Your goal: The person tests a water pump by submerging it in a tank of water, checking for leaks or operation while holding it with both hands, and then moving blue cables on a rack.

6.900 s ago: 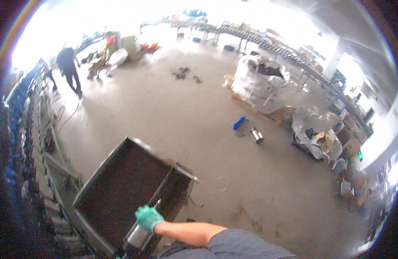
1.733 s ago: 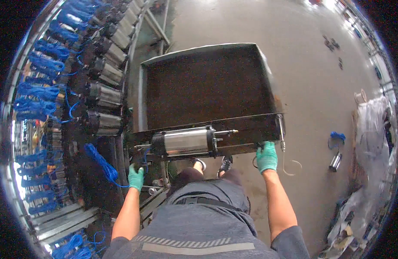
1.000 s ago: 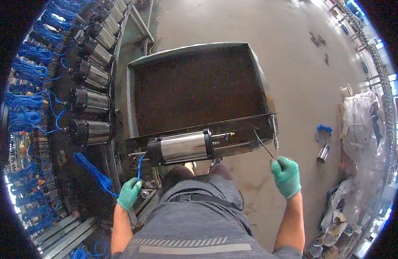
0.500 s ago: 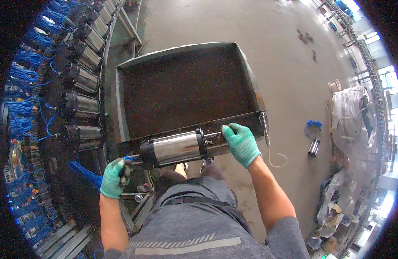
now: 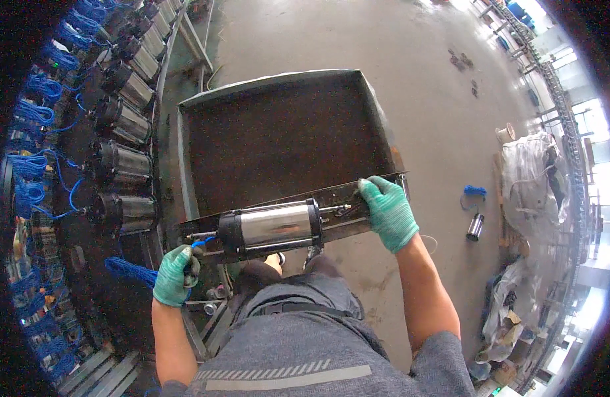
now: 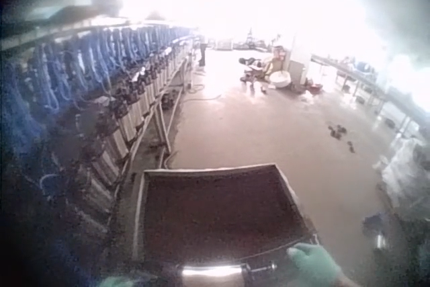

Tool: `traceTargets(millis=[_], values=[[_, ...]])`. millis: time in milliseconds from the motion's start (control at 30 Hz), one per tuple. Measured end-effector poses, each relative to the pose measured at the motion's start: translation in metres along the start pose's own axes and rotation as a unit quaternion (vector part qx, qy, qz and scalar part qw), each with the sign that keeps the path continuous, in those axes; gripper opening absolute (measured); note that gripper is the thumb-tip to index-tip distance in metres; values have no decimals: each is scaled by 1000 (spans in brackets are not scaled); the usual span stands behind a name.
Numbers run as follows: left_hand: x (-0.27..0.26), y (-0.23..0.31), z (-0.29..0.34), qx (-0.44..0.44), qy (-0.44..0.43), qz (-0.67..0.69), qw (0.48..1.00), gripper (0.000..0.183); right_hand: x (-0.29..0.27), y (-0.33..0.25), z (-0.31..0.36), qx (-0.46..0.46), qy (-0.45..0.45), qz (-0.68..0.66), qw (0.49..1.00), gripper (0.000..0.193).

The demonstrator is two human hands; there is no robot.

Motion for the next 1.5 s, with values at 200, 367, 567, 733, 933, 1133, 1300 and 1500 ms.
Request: traceTargets(millis=[200,367,567,733,933,1133,1300,1500], values=[[-1,1,-2,30,-8,-5,1000,25,23,-16,-2,31,-49,-175,983,21],[3,12,13,26,-7,0,1000,27,26,-59,0,16,-56,-134,989,22],[7,79,16,92,-4,-62,994,31,14,-113,-1,-55,-48,-110,991,28],[0,101,-17,70,-4,-75,995,27,11,-125,-31,-101,-50,-111,987,26],[-29,71,-93,42,-9,-76,996,22,20,-80,-93,-69,39,-103,991,18],[-60,34,-163,-10,1,-75,997,21,19,-45,-154,-62,67,-112,990,12],[-75,19,-196,-61,13,-238,969,25,13,-10,-190,-48,54,-114,991,14],[-82,8,-221,-79,-1,-434,897,27,14,28,-215,-26,28,-100,994,14]])
Point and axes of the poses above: each hand's wrist, its own z-axis away from the middle knuckle, its own x-axis out of the palm, y = z × x, the point moved 7 cm from there along -z, towards the middle knuckle, and after that the axes turned 15 degrees about -y, right-handed, at the moved point
